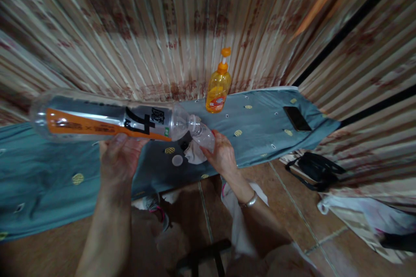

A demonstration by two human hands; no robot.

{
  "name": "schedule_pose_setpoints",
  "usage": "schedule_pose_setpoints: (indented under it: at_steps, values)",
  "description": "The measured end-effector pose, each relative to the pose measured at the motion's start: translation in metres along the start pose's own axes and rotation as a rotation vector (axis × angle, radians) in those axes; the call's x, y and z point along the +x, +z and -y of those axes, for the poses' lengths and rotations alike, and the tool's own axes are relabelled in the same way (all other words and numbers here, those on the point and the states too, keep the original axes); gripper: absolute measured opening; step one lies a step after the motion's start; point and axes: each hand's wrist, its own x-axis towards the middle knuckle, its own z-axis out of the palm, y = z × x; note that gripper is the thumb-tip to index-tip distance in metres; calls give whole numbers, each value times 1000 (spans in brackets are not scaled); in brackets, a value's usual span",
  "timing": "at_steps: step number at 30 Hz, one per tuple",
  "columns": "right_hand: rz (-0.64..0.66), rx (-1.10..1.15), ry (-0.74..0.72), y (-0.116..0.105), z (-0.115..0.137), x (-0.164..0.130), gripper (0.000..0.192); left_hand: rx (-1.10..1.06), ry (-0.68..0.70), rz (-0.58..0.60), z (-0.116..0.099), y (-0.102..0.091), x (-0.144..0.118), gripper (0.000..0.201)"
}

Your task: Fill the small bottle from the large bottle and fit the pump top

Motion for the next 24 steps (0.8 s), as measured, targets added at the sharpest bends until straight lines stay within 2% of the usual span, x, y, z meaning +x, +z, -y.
schedule_pose_setpoints:
  at_steps: [13, 24]
  values:
    - [-7, 11, 6, 0, 0, 0, 55, -8, 6, -56, -2, 6, 0, 50]
    - [-20, 19, -6, 0, 1, 0, 54, -19, 4, -22, -2, 4, 0, 38]
